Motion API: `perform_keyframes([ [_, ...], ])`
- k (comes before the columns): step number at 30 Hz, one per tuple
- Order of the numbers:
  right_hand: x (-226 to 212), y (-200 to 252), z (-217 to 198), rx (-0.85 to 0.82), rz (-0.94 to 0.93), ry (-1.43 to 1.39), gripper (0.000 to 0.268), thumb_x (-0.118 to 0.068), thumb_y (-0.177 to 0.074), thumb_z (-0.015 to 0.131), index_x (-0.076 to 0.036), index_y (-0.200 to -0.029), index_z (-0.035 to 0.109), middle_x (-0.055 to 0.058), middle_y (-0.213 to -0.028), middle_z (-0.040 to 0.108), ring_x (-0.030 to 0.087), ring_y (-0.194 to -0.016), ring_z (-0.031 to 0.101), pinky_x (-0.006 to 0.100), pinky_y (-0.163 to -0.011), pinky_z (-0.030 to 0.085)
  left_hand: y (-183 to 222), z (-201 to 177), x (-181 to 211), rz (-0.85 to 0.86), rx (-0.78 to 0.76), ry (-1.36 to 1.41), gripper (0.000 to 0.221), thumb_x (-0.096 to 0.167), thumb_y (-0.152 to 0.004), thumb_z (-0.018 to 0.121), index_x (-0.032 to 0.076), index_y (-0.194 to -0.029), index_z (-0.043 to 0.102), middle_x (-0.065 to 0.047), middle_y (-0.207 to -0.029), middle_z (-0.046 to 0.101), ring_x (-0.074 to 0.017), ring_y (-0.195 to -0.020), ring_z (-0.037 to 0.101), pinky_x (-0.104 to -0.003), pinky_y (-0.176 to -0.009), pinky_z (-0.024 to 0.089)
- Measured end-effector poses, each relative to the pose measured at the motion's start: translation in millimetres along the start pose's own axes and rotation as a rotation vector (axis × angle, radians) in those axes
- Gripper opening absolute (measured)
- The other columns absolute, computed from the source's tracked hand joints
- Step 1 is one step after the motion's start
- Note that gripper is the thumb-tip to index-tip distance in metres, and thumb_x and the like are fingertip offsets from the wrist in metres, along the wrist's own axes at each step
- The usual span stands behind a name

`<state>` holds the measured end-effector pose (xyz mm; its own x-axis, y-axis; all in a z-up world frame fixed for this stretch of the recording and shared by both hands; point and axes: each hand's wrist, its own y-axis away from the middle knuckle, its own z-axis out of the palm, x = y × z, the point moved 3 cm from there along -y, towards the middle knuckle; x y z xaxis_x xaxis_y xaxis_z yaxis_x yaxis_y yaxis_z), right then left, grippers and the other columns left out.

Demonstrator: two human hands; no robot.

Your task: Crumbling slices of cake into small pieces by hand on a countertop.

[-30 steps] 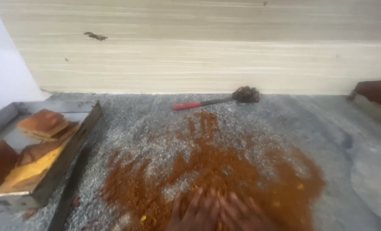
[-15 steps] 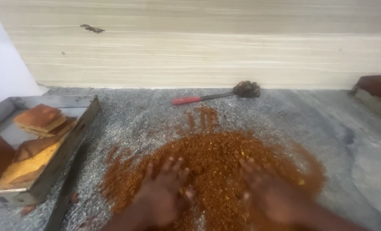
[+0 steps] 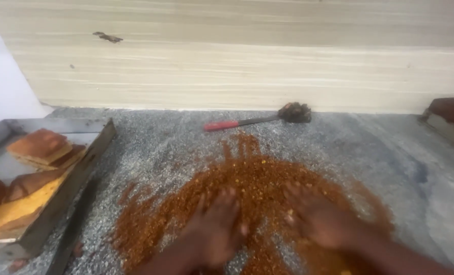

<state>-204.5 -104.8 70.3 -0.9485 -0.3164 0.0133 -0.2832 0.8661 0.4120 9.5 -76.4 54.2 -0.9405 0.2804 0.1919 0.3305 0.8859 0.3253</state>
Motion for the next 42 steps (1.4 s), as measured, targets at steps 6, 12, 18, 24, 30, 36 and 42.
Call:
perform_keyframes([
  [6,-29,10,16,-0.046,-0.138,0.145,0.076,-0.044,-0.106,0.040,-0.010,-0.162,0.001,0.009,-0.172,-0.015,0.028,-0.158,-0.015,0.053,-0.126,-0.003,10,0,28,0.095,-0.146,-0.169,0.081,0.061,-0.100,0.015,0.011,-0.160,-0.007,-0.014,-0.169,-0.021,-0.0320,-0.156,-0.019,-0.058,-0.122,-0.013],
  [12,-38,-65,-11,0.086,-0.025,0.092,0.074,-0.044,-0.105,0.032,-0.016,-0.160,-0.009,0.010,-0.168,-0.021,0.029,-0.154,-0.020,0.052,-0.125,-0.011,-46,-23,23,-0.007,0.071,-0.071,0.078,0.056,-0.100,0.016,0.016,-0.160,-0.011,-0.013,-0.168,-0.020,-0.0322,-0.155,-0.018,-0.060,-0.120,-0.013],
  [18,-9,-79,26,0.238,-0.171,-0.014,0.068,-0.041,-0.104,0.031,-0.013,-0.160,0.004,0.011,-0.169,-0.007,0.029,-0.155,-0.006,0.048,-0.127,-0.001,-23,-25,35,-0.070,0.037,-0.023,0.080,0.061,-0.101,0.017,0.011,-0.161,-0.001,-0.015,-0.169,-0.014,-0.0318,-0.156,-0.014,-0.053,-0.125,-0.008],
  [24,-21,26,10,0.116,-0.244,0.086,0.067,-0.049,-0.106,0.029,-0.018,-0.163,0.007,0.005,-0.172,-0.005,0.030,-0.157,-0.006,0.053,-0.127,0.000,26,-6,27,0.116,-0.118,-0.093,0.093,0.069,-0.100,0.019,0.002,-0.160,-0.003,-0.022,-0.168,-0.018,-0.0391,-0.155,-0.021,-0.053,-0.124,-0.009],
  [30,-6,-47,-9,0.054,0.072,0.209,0.084,-0.067,-0.101,0.024,-0.021,-0.163,-0.009,0.014,-0.167,-0.026,0.036,-0.154,-0.018,0.056,-0.124,-0.007,-16,-33,12,-0.080,0.027,-0.074,0.095,0.075,-0.095,0.019,0.011,-0.161,-0.005,-0.017,-0.168,-0.021,-0.0379,-0.154,-0.023,-0.058,-0.123,-0.011],
  [36,4,-90,21,0.277,-0.192,0.080,0.074,-0.049,-0.102,0.040,-0.012,-0.159,0.010,0.012,-0.169,-0.009,0.032,-0.155,-0.005,0.052,-0.126,0.004,-35,-21,30,-0.009,0.013,-0.108,0.099,0.072,-0.095,0.028,0.005,-0.160,-0.004,-0.024,-0.167,-0.015,-0.0392,-0.154,-0.021,-0.057,-0.122,-0.012],
  [42,-17,-21,-1,0.105,-0.292,0.241,0.067,-0.045,-0.104,0.045,-0.023,-0.161,0.017,0.007,-0.172,-0.001,0.034,-0.157,-0.004,0.058,-0.123,0.007,-34,19,-21,0.271,0.739,-0.381,0.095,0.076,-0.094,0.021,0.004,-0.155,0.012,-0.024,-0.165,0.000,-0.0435,-0.152,-0.005,-0.061,-0.120,-0.004],
])
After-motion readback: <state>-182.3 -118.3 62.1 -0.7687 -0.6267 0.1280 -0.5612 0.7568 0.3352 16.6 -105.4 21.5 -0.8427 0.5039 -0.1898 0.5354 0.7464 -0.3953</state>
